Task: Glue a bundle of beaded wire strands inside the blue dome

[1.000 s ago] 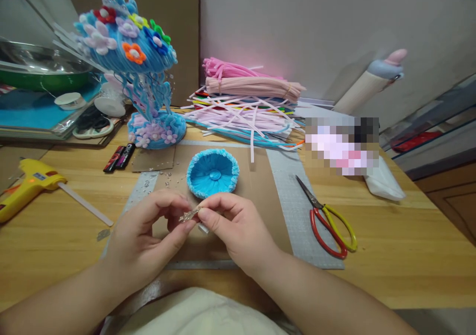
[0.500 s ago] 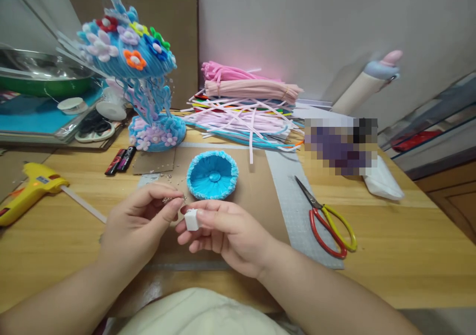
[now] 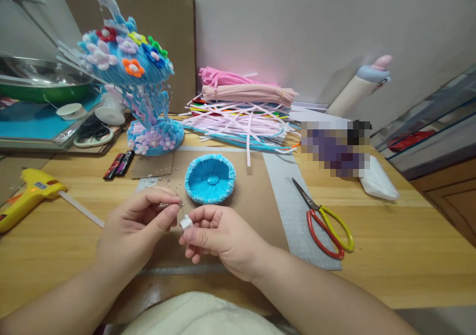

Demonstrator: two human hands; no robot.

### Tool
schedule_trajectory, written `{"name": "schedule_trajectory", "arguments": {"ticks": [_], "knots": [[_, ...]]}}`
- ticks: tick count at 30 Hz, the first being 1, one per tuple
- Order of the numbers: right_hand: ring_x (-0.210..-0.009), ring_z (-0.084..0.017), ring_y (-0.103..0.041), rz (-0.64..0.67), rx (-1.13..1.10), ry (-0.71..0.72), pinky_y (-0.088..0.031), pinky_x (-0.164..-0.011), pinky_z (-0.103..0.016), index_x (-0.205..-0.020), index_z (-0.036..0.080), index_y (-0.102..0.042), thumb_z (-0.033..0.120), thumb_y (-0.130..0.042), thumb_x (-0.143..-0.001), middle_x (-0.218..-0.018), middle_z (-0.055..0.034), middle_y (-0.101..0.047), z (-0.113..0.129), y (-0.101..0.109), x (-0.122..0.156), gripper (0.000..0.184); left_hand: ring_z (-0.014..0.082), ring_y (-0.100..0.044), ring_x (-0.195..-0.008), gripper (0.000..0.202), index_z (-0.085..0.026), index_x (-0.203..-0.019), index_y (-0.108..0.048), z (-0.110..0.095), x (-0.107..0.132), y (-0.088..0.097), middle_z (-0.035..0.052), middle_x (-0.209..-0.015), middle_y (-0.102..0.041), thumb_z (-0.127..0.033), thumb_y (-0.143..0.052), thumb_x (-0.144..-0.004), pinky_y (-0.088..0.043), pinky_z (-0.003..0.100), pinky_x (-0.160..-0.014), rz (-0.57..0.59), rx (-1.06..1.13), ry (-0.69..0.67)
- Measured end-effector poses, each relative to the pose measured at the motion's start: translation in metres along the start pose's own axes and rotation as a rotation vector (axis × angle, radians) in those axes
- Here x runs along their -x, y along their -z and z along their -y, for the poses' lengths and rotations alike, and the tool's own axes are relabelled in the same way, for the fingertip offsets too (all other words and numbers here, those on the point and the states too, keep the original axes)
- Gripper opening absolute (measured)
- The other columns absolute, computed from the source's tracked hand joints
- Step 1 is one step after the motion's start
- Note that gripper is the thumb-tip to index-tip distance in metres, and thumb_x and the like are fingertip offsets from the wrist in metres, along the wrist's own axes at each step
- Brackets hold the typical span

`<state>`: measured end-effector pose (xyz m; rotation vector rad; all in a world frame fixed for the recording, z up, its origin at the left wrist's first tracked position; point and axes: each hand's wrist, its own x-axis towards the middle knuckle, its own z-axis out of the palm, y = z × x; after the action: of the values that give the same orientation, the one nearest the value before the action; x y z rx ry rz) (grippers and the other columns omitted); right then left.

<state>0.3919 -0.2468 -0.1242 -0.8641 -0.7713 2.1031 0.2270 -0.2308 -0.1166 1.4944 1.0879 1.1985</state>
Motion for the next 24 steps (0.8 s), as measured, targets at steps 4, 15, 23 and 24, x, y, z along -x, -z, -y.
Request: {"name": "schedule_trajectory", "arguments": {"ticks": [4, 15, 23, 24], "knots": [[-0.054, -0.008, -0.056, -0.067, 0.096, 0.119, -0.047, -0.052, -0.019, -0.080, 0.013, -0.062, 0.033, -0.085, -0.062, -0.066, 0.0022, -0.059, -0.001, 0.000, -0.003, 0.035, 0.0099, -0.056, -0.061, 0.010, -0.022, -0.090, -0.063, -0.001, 0.001, -0.002, -0.0015, -0.073, -0.061, -0.021, -0.065, -0.081, -0.046, 0.021, -0.057, 0.076, 0.093, 0.100], [-0.066, -0.013, -0.058, -0.364, 0.588, 0.489, -0.047, -0.060, -0.024, -0.084, 0.020, -0.058, 0.025, -0.074, -0.073, -0.074, 0.0008, -0.061, -0.003, -0.001, 0.000, 0.020, 0.0083, -0.055, -0.060, 0.036, -0.018, -0.096, -0.056, 0.001, -0.008, -0.010, -0.0017, -0.076, -0.061, -0.027, -0.077, -0.068, -0.046, 0.019, -0.056, 0.225, 0.438, 0.449], [-0.075, -0.017, -0.061, -0.240, 1.108, 0.418, -0.049, -0.066, -0.029, -0.117, 0.026, -0.052, 0.021, -0.066, -0.081, -0.089, -0.0025, -0.064, 0.029, -0.004, 0.033, 0.039, 0.0106, -0.061, -0.068, 0.017, -0.015, -0.080, -0.064, -0.001, -0.007, -0.009, 0.0002, -0.075, -0.066, -0.026, -0.075, -0.071, -0.049, 0.022, -0.067, 0.230, 0.441, 0.444], [-0.075, -0.018, -0.061, -0.264, 1.198, 0.411, -0.049, -0.066, -0.030, -0.114, 0.026, -0.056, 0.023, -0.066, -0.082, -0.089, -0.0031, -0.064, 0.039, -0.001, 0.042, 0.034, 0.0106, -0.061, -0.067, 0.017, -0.016, -0.080, -0.064, -0.003, -0.007, -0.009, -0.0001, -0.074, -0.066, -0.026, -0.074, -0.071, -0.049, 0.023, -0.068, 0.222, 0.426, 0.438]]}}
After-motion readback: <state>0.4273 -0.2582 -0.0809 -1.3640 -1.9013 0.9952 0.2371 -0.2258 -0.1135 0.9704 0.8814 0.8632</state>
